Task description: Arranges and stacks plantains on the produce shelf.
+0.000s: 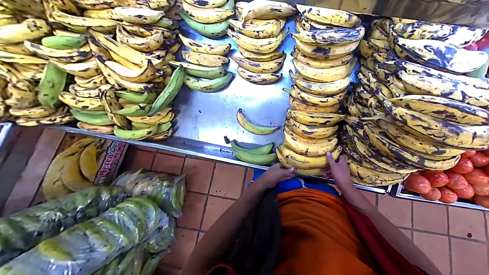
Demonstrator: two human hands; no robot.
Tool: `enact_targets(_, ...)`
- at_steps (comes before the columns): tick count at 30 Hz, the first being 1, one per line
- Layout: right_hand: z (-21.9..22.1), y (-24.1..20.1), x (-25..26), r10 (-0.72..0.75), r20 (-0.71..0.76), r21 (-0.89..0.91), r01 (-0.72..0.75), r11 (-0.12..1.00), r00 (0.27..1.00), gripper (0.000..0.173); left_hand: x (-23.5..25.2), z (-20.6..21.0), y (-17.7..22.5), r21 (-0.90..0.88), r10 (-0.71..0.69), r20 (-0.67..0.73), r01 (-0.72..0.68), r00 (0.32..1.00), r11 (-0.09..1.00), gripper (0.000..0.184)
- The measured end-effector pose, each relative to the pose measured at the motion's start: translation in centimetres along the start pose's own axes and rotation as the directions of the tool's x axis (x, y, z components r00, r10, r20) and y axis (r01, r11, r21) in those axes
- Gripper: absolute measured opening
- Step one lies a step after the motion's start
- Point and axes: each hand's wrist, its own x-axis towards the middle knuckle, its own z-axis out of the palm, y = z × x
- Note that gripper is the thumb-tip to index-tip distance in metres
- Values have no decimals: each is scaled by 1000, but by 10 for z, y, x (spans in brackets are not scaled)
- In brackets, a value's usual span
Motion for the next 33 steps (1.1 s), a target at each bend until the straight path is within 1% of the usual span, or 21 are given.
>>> enact_targets(1,1,1,2,-17,-17,8,17,1000,1000,58,6,5,-2,-35,16,46,-14,999,999,51)
enact_targets(2,1,2,4,-30,-32,35,31,999,999,53,10,10,-2,-39,31,50,-29,998,999,47)
enact_targets(4,-2,-1,2,-34,-45,99,38,994,998,43,12,22,4,-69,16,-3,-16,1000,998,46)
enact_targets(6,-5,-5,0,15,-14,124,-13,992,1000,42,15,30,4,-111,3,-11,-4,1000,994,45)
enact_targets(8,-3,-2,3,87,25,134,-89,987,996,45,19,34,1,-107,15,38,-11,999,994,40)
enact_targets(9,-1,2,5,97,32,148,-101,984,995,47,21,35,-2,-104,27,60,-20,998,994,40)
enact_targets(11,1,5,4,40,39,154,-46,987,998,48,18,39,-3,-110,39,27,-36,999,993,41)
enact_targets(13,3,5,1,-25,33,149,20,989,999,46,10,46,-3,-160,60,-49,-67,997,985,43)
enact_targets(14,3,4,0,-33,36,142,28,989,999,46,6,49,-1,-187,68,-85,-83,994,979,43)
enact_targets(17,0,5,-7,21,75,115,-29,993,997,52,-2,52,0,-249,61,-166,-102,984,963,44)
enact_targets(19,0,4,-10,48,113,150,-65,987,992,53,-2,54,1,-272,56,-220,-116,974,955,44)
enact_targets(21,1,2,-13,36,131,213,-63,975,991,53,0,56,3,-299,46,-260,-126,965,946,44)
enact_targets(23,-1,9,-13,-1,153,237,-36,971,988,58,1,57,4,-313,13,-268,-100,963,944,46)
enact_targets(26,-10,24,-12,-31,225,284,-35,958,974,67,0,50,8,-278,-43,-178,-9,983,960,45)
enact_targets(28,-14,26,-16,-29,227,337,-51,940,973,68,-3,44,11,-259,-48,-154,7,987,966,43)
enact_targets(30,-18,26,-22,-3,163,350,-55,935,987,61,-8,40,13,-259,-41,-165,-3,985,966,42)
enact_targets(31,-21,29,-24,24,140,318,-68,946,990,56,-11,38,14,-269,-47,-190,-6,981,963,44)
enact_targets(33,-25,39,-24,95,156,230,-130,965,983,50,-14,34,15,-272,-72,-247,3,966,962,56)
